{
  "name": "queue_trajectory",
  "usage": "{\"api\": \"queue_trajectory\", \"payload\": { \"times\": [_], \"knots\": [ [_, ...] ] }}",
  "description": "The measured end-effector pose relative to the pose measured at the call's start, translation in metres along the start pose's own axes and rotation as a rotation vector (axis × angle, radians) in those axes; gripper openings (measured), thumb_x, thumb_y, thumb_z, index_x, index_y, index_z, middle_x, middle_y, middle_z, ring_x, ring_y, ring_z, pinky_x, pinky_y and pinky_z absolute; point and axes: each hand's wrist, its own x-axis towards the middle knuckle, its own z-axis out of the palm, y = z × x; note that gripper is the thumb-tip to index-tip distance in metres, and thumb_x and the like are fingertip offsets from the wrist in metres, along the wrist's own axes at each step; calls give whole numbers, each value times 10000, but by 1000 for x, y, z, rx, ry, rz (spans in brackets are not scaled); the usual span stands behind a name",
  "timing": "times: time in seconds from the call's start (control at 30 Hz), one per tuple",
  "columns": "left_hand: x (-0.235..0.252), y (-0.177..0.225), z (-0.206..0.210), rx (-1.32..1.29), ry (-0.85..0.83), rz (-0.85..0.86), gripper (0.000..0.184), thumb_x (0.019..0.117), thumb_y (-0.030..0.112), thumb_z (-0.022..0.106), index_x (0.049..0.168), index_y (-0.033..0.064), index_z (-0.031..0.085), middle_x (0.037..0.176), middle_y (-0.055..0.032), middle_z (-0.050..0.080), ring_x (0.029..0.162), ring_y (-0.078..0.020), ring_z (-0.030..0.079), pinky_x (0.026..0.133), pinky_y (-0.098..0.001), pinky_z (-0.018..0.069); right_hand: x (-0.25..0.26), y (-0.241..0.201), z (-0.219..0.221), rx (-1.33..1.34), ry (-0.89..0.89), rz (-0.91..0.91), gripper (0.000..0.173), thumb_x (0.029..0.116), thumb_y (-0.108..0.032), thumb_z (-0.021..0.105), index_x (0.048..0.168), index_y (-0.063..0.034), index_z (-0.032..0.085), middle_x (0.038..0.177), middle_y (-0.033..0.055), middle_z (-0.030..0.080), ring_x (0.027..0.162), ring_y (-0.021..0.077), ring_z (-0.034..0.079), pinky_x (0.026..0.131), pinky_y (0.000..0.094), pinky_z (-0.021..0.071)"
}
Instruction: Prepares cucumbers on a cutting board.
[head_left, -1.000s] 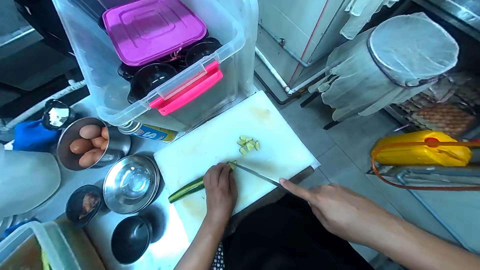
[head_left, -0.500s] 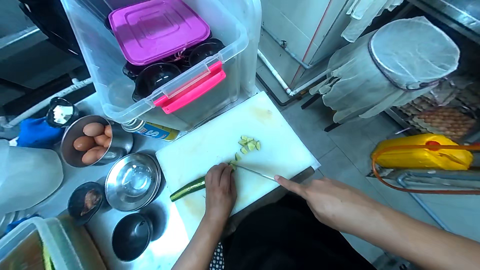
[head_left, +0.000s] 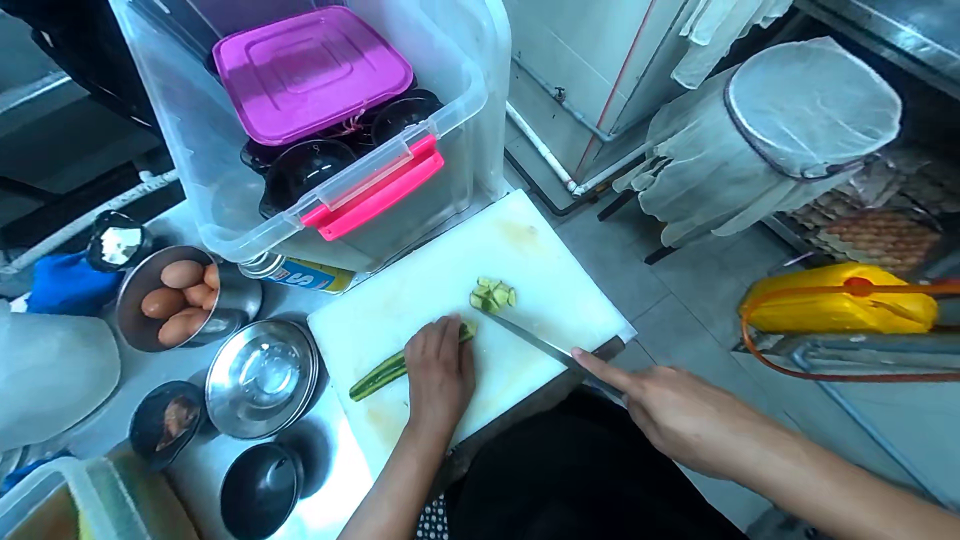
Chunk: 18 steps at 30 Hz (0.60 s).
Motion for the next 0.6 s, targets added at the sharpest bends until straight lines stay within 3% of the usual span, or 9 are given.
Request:
{"api": "queue_trajectory", "payload": {
  "times": [0.4,0.6],
  "knots": [
    [-23,9,6,-66,97,5,246,976,250,618,1126,117,761,1217,-50,682,1162,-256,601,1003,-460,478,-6,-10,-10,-66,-22,-121,753,1021,-123,458,1635,-451,172,850,133,686,778,343,687,705,537,565],
    [-23,11,8,-50,114,0,226,967,239,623,1098,116,759,1179,-52,683,1140,-253,603,992,-460,474,-2,-22,-7,-189,-13,-59,814,989,-68,499,1631,-451,177,859,148,681,793,366,692,694,528,570]
  ]
}}
